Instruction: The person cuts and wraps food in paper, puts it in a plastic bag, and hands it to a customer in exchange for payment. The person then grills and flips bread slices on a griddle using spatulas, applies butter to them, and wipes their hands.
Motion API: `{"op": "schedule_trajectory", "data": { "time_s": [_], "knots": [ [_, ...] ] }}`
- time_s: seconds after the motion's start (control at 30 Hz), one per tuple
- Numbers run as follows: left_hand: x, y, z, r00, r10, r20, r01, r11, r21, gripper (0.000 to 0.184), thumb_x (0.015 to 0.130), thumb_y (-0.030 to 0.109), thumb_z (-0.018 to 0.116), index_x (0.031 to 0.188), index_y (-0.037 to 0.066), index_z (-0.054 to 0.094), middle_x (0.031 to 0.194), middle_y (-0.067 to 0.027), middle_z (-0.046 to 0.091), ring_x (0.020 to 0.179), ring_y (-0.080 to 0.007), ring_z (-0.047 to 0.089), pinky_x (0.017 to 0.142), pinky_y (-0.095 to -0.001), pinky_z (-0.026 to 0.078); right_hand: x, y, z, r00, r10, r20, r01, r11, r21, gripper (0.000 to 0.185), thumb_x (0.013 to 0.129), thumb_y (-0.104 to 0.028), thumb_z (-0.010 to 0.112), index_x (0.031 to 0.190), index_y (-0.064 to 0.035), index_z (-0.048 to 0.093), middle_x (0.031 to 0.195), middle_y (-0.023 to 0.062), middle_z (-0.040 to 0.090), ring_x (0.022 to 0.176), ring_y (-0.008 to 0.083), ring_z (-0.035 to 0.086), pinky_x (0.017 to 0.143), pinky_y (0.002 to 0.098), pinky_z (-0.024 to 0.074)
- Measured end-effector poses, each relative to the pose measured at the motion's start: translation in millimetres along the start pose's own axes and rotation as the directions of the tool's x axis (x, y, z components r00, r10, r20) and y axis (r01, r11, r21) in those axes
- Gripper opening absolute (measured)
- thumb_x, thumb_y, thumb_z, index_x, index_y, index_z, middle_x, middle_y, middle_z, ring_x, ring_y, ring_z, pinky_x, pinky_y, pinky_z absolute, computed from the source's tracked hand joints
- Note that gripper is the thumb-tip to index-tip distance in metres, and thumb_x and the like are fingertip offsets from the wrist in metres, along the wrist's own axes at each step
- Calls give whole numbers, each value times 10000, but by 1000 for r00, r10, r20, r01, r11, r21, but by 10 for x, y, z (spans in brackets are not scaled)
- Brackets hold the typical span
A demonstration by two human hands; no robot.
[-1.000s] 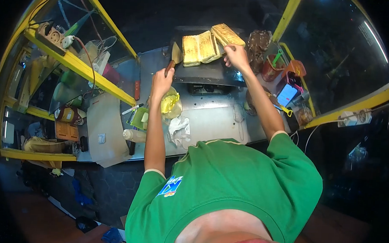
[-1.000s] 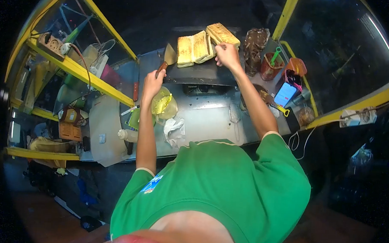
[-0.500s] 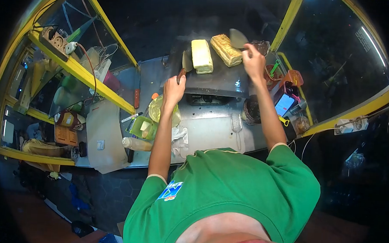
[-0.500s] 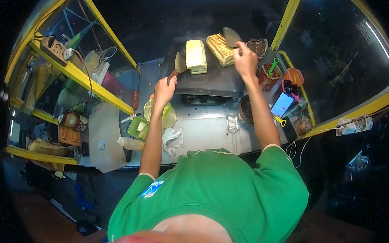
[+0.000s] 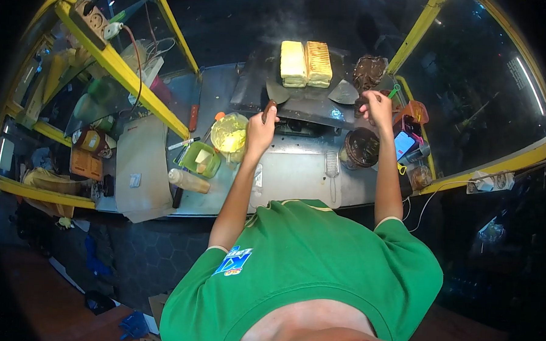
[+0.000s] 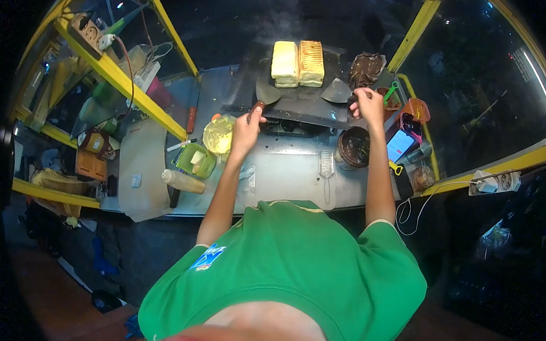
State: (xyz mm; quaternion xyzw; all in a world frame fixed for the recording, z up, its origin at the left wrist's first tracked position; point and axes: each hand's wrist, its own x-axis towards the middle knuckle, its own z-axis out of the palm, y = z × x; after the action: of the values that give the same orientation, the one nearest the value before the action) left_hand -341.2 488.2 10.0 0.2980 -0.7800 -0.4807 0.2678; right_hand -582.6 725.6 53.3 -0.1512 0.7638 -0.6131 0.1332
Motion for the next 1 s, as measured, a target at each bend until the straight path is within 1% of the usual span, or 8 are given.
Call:
{"op": "schedule_trajectory", "data": {
  "time_s": [0.1, 0.23, 0.33, 0.47, 0.73, 0.8, 0.9, 1.0],
  "knots": [
    [-234, -104, 199, 886, -264, 382, 451, 688, -569, 530, 957, 521, 518, 1083, 15, 612, 584, 91, 322, 442, -25, 273, 453, -206, 283, -56, 252, -27, 979, 147, 139, -165, 978, 131, 300, 919, -267, 589, 1080, -17, 628, 705, 120, 671, 453, 127, 567, 425, 257, 465],
    [-434, -524, 361, 753, -56, 655, 657, 48, -752, 450, 956, 451, 557, 1188, 65, 554, 969, -66, 647, 730, -131, 589, 715, -278, 502, -251, 304, 52, 991, 34, 127, -13, 987, -161, 393, 893, -351, 662, 1102, -18, 656, 896, 106, 699, 681, 182, 652, 537, 293, 507],
    [-909, -361, -130, 674, 63, 736, 639, 449, -624, 371, 994, 301, 529, 1252, 37, 564, 1055, -96, 636, 834, -147, 620, 838, -327, 514, -142, 458, 13, 747, -665, 10, 479, 527, -702, 310, 885, -218, 661, 1065, 34, 666, 960, 127, 695, 812, 234, 657, 770, 369, 521],
    [-1532, -753, -910, 485, 105, 868, 385, 866, -320, 308, 969, 258, 581, 1137, 12, 658, 727, 23, 591, 597, -62, 476, 584, -231, 413, -952, -554, 910, 895, -259, 364, 218, 965, 148, 150, 913, -72, 599, 1016, 8, 672, 835, 0, 620, 605, 72, 517, 554, 214, 432],
    [-3314, -2453, -2366, 764, -642, 64, 635, 732, -247, 389, 972, 408, 536, 943, 49, 683, 661, 13, 559, 510, -74, 462, 445, -256, 372, -3088, -656, 3904, -201, 21, 979, 175, 984, 15, 184, 918, -102, 556, 1033, -26, 677, 864, 13, 641, 586, 64, 538, 493, 235, 435],
    [-4166, -3463, -2416, 706, -665, -246, 592, 744, -310, 396, 941, 406, 568, 935, 26, 679, 888, -118, 691, 867, -170, 620, 810, -308, 466, -3453, -440, 4759, -112, -16, 994, 24, 1000, 19, 187, 926, -117, 551, 1032, -30, 678, 841, 23, 630, 619, 71, 554, 514, 230, 461],
    [-5519, -3863, -2413, 31, -945, -327, 602, 278, -748, 268, 922, 281, 555, 873, 25, 619, 657, -94, 552, 568, -235, 543, 484, -388, 451, -3377, 223, 6404, 243, -294, 924, 354, 914, 198, 285, 892, -201, 631, 1109, -17, 652, 891, 122, 659, 696, 218, 633, 634, 323, 523],
    [-6774, -4165, -2367, -136, -965, -224, 542, 117, -832, 203, 893, 183, 549, 751, 46, 600, 598, -55, 514, 443, -199, 474, 424, -352, 411, -3234, 214, 7262, 599, -348, 721, 636, 754, -163, 502, 815, -303, 707, 1225, -39, 591, 1055, 226, 636, 939, 382, 637, 828, 438, 513]
  ]
}}
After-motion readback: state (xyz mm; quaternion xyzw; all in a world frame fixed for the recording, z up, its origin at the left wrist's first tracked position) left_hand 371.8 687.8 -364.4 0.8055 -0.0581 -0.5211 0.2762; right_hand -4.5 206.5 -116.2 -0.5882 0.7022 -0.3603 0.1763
